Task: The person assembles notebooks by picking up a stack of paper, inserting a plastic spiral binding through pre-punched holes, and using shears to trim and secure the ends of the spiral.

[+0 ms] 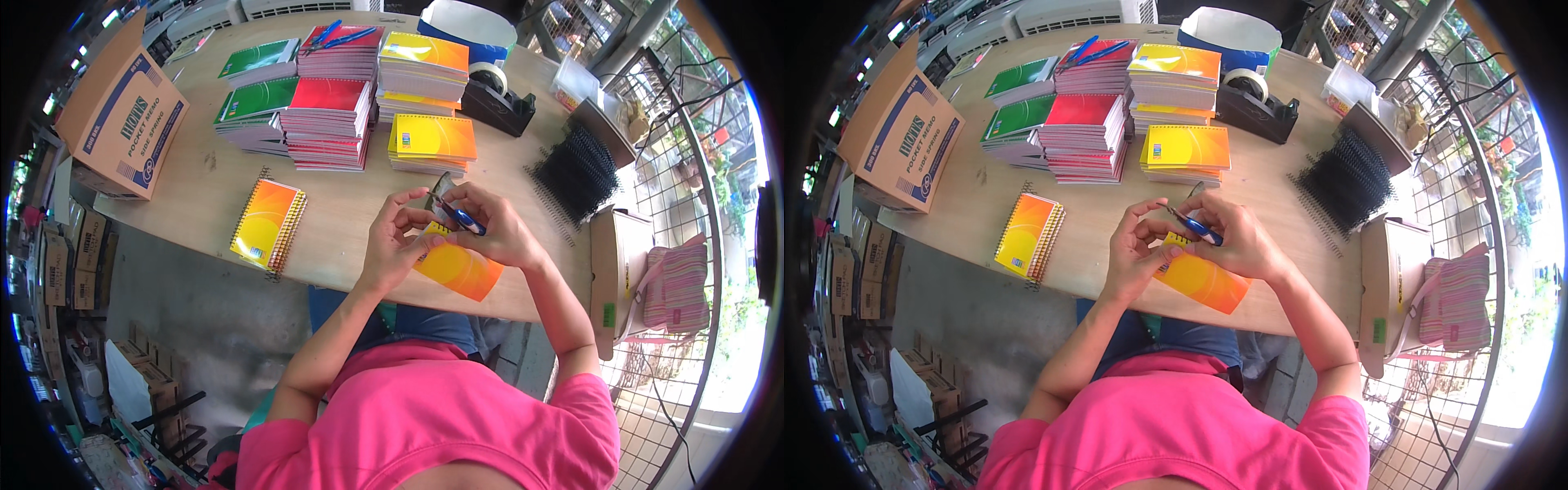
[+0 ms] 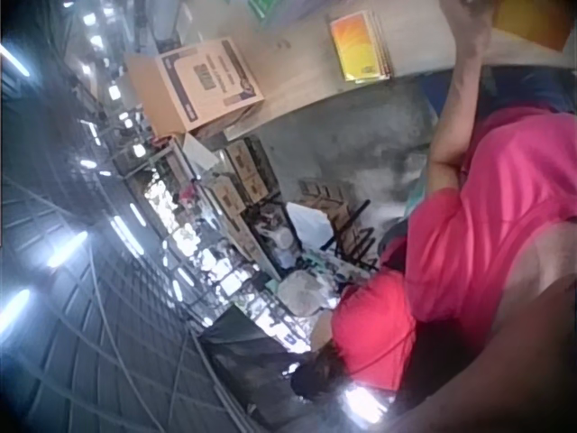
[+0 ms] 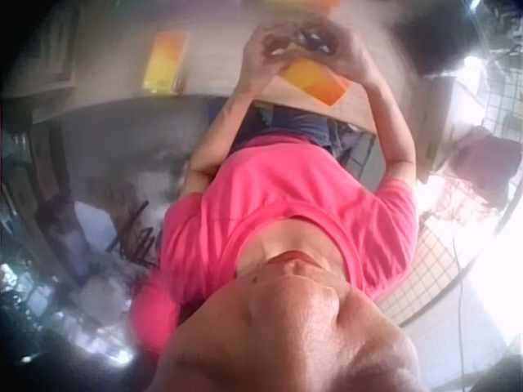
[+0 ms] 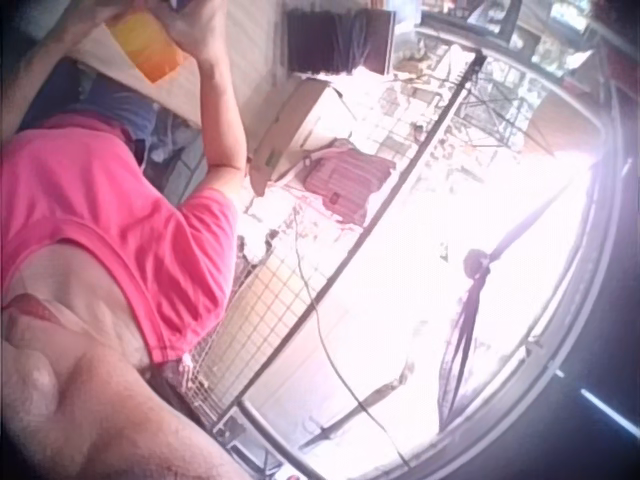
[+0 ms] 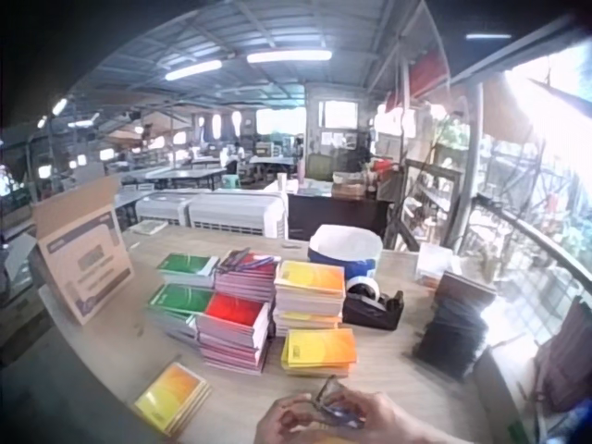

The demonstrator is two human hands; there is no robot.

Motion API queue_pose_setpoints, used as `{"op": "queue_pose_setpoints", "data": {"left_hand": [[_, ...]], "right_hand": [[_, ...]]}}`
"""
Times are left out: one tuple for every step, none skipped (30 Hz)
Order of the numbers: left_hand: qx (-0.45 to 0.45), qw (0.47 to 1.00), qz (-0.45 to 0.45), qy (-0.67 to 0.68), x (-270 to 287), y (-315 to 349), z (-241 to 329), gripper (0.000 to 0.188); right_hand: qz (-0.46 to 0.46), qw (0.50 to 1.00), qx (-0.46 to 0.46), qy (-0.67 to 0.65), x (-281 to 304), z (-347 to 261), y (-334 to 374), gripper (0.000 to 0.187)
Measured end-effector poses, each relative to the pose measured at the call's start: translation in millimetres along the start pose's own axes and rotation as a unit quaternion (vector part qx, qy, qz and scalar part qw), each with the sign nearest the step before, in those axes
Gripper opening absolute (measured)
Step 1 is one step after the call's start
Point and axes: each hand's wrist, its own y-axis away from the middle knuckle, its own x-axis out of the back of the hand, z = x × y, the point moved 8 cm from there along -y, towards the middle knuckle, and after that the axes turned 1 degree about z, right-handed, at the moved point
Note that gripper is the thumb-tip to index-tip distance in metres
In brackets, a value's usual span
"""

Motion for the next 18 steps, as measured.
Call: {"op": "queue_pose_setpoints", "data": {"left_hand": [[-0.005,1.0,0.002,-0.002,0.3,1.4,0.9,0.066],[-0.009,1.0,0.003,-0.002,-0.6,1.6,2.5,0.067],[-0.004,1.0,0.003,-0.004,-1.7,1.3,3.3,0.067],[0.001,1.0,0.003,-0.007,-2.8,0.6,4.9,0.068],[0.007,1.0,0.005,-0.01,-2.9,0.4,5.9,0.069],[0.014,1.0,0.01,-0.018,-0.9,0.7,4.6,0.069],[0.021,0.999,0.016,-0.026,1.7,1.2,3.0,0.069],[0.028,0.999,0.022,-0.035,4.1,1.6,1.9,0.069],[0.023,0.999,0.017,-0.032,4.7,1.8,1.5,0.07],[0.018,0.999,0.013,-0.029,5.7,2.0,0.8,0.071],[0.013,1.0,0.005,-0.023,2.7,-0.2,2.7,0.072],[0.019,1.0,0.01,-0.018,0.8,-1.3,3.3,0.074],[0.024,1.0,0.015,-0.012,-2.1,-1.9,4.7,0.076],[0.03,0.999,0.024,-0.007,-2.1,-0.9,6.9,0.078],[0.038,0.999,0.025,-0.012,-0.4,0.4,6.4,0.079],[0.046,0.998,0.026,-0.015,1.9,1.8,6.2,0.08],[0.053,0.998,0.027,-0.02,4.2,2.8,5.7,0.081],[0.059,0.997,0.029,-0.031,5.7,2.9,6.1,0.08]], "right_hand": [[-0.005,1.0,0.01,-0.027,-2.5,2.8,-0.5,0.049],[-0.01,0.998,0.019,-0.053,-3.8,3.4,-0.5,0.049],[-0.003,0.999,0.001,-0.038,-3.3,5.9,0.1,0.049],[0.004,1.0,-0.018,-0.022,-3.0,7.6,1.4,0.05],[0.01,0.999,-0.036,-0.008,-3.1,9.1,2.6,0.051],[0.014,0.999,-0.035,0.015,-2.9,5.2,3.7,0.053],[0.017,0.999,-0.033,0.039,-2.3,-0.6,4.9,0.054],[0.02,0.997,-0.031,0.062,-2.3,-4.5,5.3,0.055],[0.025,0.998,-0.024,0.052,-3.7,-6.6,4.5,0.053],[0.031,0.999,-0.017,0.041,-5.8,-8.6,3.2,0.052],[0.04,0.999,-0.011,0.034,-4.3,-10.1,3.3,0.05],[0.035,0.999,-0.022,-0.007,-3.2,-4.7,3.3,0.05],[0.031,0.998,-0.032,-0.047,-1.2,4.0,3.0,0.05],[0.022,0.995,-0.042,-0.089,-3.8,3.0,0.4,0.05],[0.029,0.997,-0.062,-0.018,-0.7,0.4,1.1,0.05],[0.037,0.994,-0.083,0.054,4.9,-5.9,3.3,0.05],[0.044,0.986,-0.101,0.124,8.9,-12.0,3.8,0.05],[0.044,0.979,-0.037,0.194,12.7,-23.0,3.0,0.05]]}}
